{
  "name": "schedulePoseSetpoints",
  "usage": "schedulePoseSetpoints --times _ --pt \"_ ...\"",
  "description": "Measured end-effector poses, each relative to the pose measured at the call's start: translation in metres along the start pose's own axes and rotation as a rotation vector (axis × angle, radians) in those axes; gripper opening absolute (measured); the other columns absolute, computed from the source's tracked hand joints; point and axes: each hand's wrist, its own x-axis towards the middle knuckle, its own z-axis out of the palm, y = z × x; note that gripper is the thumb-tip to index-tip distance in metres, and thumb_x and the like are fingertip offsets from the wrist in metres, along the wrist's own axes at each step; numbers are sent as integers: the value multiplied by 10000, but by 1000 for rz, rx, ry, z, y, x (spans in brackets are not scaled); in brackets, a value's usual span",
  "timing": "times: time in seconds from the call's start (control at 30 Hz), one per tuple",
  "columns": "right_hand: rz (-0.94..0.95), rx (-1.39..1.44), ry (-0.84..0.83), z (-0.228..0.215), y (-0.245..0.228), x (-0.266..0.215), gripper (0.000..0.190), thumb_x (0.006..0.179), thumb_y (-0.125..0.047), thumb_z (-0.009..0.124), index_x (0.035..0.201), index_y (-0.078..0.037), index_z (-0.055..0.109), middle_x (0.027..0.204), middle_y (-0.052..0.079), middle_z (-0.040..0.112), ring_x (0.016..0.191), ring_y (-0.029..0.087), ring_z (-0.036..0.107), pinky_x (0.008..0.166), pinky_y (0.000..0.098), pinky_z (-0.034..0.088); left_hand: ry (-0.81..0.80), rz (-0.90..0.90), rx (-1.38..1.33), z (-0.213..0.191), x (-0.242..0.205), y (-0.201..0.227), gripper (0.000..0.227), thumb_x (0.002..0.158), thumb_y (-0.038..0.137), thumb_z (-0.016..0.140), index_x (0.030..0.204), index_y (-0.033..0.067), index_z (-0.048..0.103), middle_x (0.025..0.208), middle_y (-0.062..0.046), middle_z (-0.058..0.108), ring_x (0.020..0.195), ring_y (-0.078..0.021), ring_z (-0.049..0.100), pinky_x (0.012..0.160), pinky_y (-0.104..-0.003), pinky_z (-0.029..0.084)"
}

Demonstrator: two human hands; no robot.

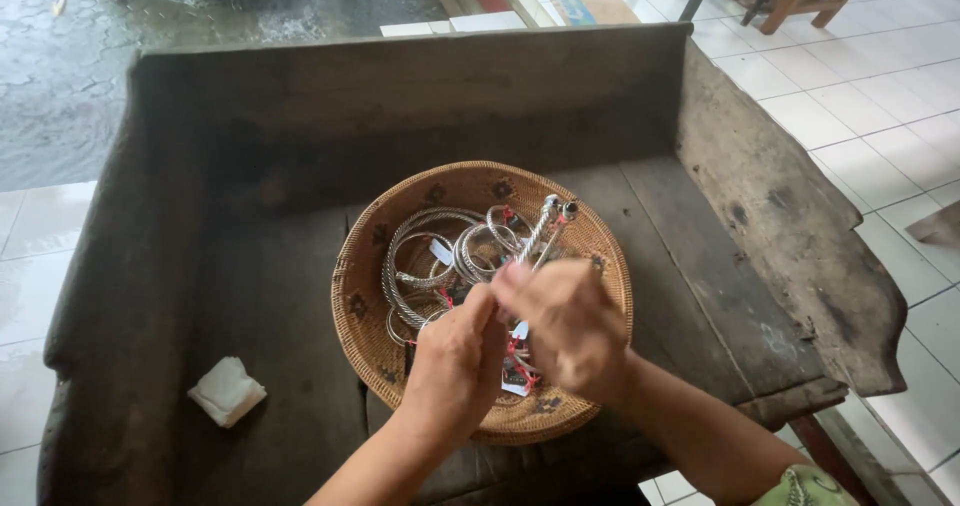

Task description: Cleaning and inspecting silver bracelets from a woven basket using a small white cloth.

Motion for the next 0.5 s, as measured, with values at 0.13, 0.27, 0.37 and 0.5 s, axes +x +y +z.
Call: schedulePoseSetpoints --times 0.13,0.27,0.37,0.5 --pt "49 26 -1 -3 22 -8 459 1116 -169 279 1155 31 691 1055 146 689 913 248 613 783 364 520 -32 -1 -18 -2 -1 1 156 1074 171 415 981 77 498 673 -78 548 520 -252 506 521 -392 405" --pt "670 435 -12 -14 34 3 314 965 179 465 1131 34 689 1017 136 707 841 172 689 769 217 650 -34 -54 -3 0 -2 0 136 1061 159 465 939 106 492 616 -42 515 478 -218 454 492 -379 371" --pt "974 672 96 -25 47 -3 320 980 144 411 1067 5 686 993 119 730 835 139 655 773 203 609 -34 -54 -8 -2 -2 3 132 1062 154 451 960 95 510 614 -32 527 479 -202 447 488 -372 368" --pt "917 823 186 -26 49 -4 340 963 129 418 1164 14 666 1030 102 692 909 155 667 885 229 634 -45 -33 -32 -1 -1 3 129 1060 134 465 950 83 509 606 -35 513 475 -191 435 475 -361 359"
